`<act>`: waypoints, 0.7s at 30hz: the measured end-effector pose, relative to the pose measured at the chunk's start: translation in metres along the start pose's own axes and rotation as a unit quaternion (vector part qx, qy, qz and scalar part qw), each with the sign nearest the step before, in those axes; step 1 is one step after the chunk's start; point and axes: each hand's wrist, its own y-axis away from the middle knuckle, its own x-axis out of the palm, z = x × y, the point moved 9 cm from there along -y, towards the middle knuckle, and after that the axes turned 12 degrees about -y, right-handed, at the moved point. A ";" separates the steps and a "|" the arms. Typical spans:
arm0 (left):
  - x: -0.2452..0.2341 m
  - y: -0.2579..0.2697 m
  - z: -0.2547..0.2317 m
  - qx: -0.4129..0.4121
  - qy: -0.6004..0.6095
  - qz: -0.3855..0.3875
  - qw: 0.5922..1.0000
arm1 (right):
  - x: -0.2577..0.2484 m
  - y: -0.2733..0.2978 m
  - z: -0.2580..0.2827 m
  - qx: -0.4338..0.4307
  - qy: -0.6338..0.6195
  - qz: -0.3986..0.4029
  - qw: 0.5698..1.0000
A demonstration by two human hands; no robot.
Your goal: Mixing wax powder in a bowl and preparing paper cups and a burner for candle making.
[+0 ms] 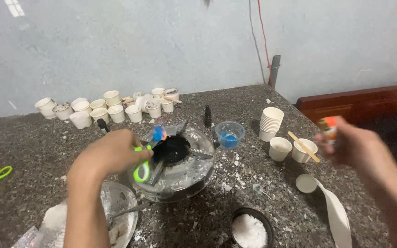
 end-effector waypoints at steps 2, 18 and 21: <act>0.002 0.003 -0.001 -0.026 -0.007 -0.004 1.000 | -0.013 0.002 0.008 -0.026 0.022 0.008 0.999; -0.041 0.042 0.002 -0.051 0.003 -0.176 0.983 | -0.138 -0.087 -0.041 -0.081 0.258 -0.092 0.958; -0.049 0.063 0.001 -0.046 0.013 -0.186 0.981 | -0.185 -0.120 -0.087 -0.036 0.347 -0.124 0.929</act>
